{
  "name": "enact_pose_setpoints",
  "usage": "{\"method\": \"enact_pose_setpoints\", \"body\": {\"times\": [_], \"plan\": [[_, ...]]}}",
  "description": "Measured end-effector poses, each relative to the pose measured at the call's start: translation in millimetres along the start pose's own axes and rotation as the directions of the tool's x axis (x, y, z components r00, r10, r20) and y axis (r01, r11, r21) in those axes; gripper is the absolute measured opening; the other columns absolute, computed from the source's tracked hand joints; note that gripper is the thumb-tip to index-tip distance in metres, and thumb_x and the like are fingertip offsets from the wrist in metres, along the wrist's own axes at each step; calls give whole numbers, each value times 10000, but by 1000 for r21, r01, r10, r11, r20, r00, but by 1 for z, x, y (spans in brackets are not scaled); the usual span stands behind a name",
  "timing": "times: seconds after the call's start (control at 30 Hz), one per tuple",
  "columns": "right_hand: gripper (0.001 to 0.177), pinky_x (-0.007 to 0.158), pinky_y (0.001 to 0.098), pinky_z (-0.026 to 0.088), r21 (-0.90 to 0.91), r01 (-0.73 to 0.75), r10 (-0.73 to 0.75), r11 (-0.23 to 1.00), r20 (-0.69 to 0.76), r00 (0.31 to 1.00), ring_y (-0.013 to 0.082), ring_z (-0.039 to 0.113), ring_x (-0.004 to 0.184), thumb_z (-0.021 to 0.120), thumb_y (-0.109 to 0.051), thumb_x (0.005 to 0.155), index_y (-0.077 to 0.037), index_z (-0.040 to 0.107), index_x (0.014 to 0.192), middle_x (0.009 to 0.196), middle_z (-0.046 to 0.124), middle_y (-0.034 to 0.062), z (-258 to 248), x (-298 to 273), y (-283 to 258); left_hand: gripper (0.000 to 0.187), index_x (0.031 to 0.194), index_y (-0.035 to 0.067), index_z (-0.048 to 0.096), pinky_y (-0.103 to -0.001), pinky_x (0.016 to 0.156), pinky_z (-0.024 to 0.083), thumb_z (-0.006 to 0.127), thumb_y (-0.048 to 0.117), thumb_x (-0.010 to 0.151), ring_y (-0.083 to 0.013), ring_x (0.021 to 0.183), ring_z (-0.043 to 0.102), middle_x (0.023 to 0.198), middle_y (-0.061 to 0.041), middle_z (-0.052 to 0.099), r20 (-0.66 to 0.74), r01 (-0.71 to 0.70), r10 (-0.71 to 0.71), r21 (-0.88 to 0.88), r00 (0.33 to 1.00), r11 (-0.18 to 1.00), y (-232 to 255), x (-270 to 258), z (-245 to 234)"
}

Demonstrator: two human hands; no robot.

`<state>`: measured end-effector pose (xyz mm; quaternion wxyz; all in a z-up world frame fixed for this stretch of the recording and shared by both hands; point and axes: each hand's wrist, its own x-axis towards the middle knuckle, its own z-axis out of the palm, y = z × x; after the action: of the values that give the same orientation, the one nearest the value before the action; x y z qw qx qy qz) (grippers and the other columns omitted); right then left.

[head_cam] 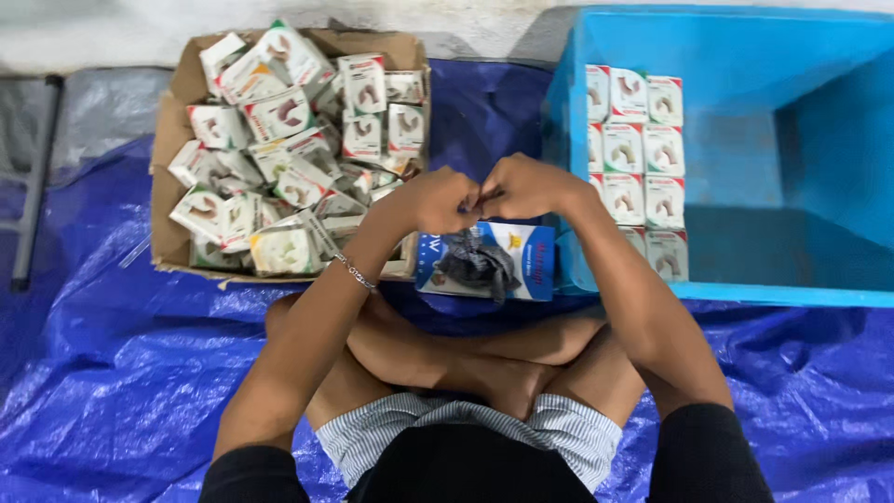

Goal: The person sits on a blue tarp and wipes the surfaces of small white product boxes with a dark cloth. They pick up boxes from a cardboard carton, wipe them, and place them into a blue plastic crate. The person repeats this process for several boxes.

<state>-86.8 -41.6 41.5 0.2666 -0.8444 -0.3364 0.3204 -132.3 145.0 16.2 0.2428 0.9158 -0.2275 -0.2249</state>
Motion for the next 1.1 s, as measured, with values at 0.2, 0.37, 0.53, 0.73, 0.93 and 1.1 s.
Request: {"method": "enact_pose_setpoints", "body": {"times": [0.2, 0.37, 0.53, 0.73, 0.93, 1.1], "plan": [[246, 790, 490, 523, 24, 101, -102, 995, 43, 994, 412, 696, 918, 691, -297, 803, -85, 771, 899, 874, 751, 168, 36, 51, -27, 242, 634, 123, 580, -463, 625, 476, 622, 177, 867, -265, 510, 557, 559, -93, 606, -14, 105, -107, -89, 994, 990, -57, -27, 4], [213, 766, 495, 548, -28, 174, -175, 984, -50, 983, 419, 694, 888, 697, -261, 811, -93, 772, 918, 860, 748, 165, 61, 91, -38, 168, 936, 57, 678, -563, 799, 530, 619, 177, 835, -447, 966, 666, 940, -213, 716, -72, 124, -130, -77, 989, 989, -118, -49, 11], [183, 724, 480, 568, -204, 169, -192, 964, -98, 977, 380, 712, 840, 689, -260, 821, -122, 771, 907, 849, 747, 140, 87, 136, -30, 218, 1057, 130, 699, -587, 821, 522, 679, 253, 878, -432, 1044, 656, 1043, -153, 722, -120, 230, -234, -52, 965, 972, -144, -50, 16], [154, 564, 400, 572, -277, 171, -196, 946, -66, 978, 342, 700, 638, 686, -145, 859, -21, 776, 877, 727, 715, 174, 100, 170, -26, 324, 1171, 287, 686, -550, 885, 526, 625, 395, 872, -341, 1098, 663, 1134, -70, 691, -107, 427, -416, 120, 903, 896, -185, -32, 40], [358, 381, 334, 468, -402, 112, -47, 909, 167, 985, 245, 521, 356, 655, -124, 871, -3, 658, 533, 491, 589, 167, 138, 233, 17, 151, 782, 110, 725, -543, 726, 567, 658, 216, 867, -347, 749, 695, 723, -80, 680, -145, 419, -397, 183, 906, 889, -211, -9, 73], [256, 568, 433, 560, -546, 6, 56, 838, 97, 994, 313, 638, 533, 686, -112, 829, -22, 672, 590, 575, 616, 141, 161, 253, 39, 161, 668, 98, 714, -515, 618, 554, 675, 142, 818, -307, 653, 693, 625, -59, 645, -141, 440, -418, 327, 898, 836, -233, 14, 107]]}}
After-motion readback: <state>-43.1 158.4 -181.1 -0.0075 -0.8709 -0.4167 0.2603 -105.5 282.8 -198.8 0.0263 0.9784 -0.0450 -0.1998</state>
